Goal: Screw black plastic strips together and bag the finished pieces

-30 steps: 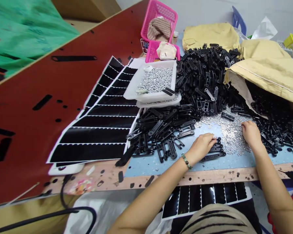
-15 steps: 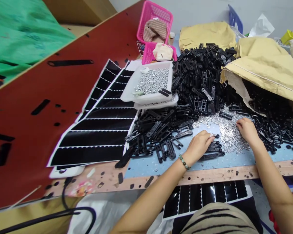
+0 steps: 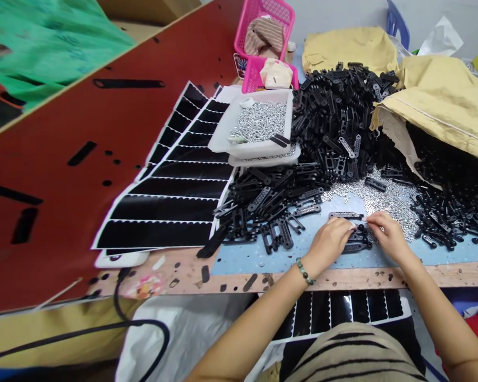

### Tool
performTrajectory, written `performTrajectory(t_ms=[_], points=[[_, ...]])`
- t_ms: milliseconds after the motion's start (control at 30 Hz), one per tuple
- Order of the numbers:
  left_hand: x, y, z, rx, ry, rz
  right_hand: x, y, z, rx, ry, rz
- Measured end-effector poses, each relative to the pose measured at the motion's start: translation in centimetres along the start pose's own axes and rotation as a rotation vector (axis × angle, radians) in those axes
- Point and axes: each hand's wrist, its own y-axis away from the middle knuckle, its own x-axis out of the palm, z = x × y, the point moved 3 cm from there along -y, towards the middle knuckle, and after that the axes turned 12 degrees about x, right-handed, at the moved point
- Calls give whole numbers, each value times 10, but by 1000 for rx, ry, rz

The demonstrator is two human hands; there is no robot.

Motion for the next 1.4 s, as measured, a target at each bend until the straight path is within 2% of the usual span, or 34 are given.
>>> performTrajectory(t_ms=[133,233,367,500,600,700,767,867,933,967,1067,1133,1267,1400], points=[[2,0,0,-2,-94,36,6,11,6,-6,94,52],[-4,2,3,-61,-72,-2,13,16,16,-81,244,126],[-9,3,5,-44,-54,-27,16,11,23,-138,391,218],[-6,6,6,-44,-25,-61,18,0,19,-122,412,316],[-2,8,7,-74,13,-86,23,-4,18,-83,409,334],[1,9,8,-106,30,-103,26,-4,19,-43,416,297],[3,9,7,-102,8,-117,19,-5,18,-25,389,254],[7,7,4,-35,-32,-111,-11,-12,8,6,341,51],[10,5,2,29,-61,-88,-33,-19,-4,21,416,-111],[12,5,2,57,-82,-82,-40,-22,-10,23,488,-148],[16,4,3,108,-141,-95,-44,-29,-26,53,696,-96],[17,4,4,127,-156,-110,-40,-32,-32,86,754,-58],[14,5,2,152,-146,-112,-37,-32,-33,70,767,-71],[3,8,-3,122,-101,-158,-45,-26,-32,-15,642,-134]])
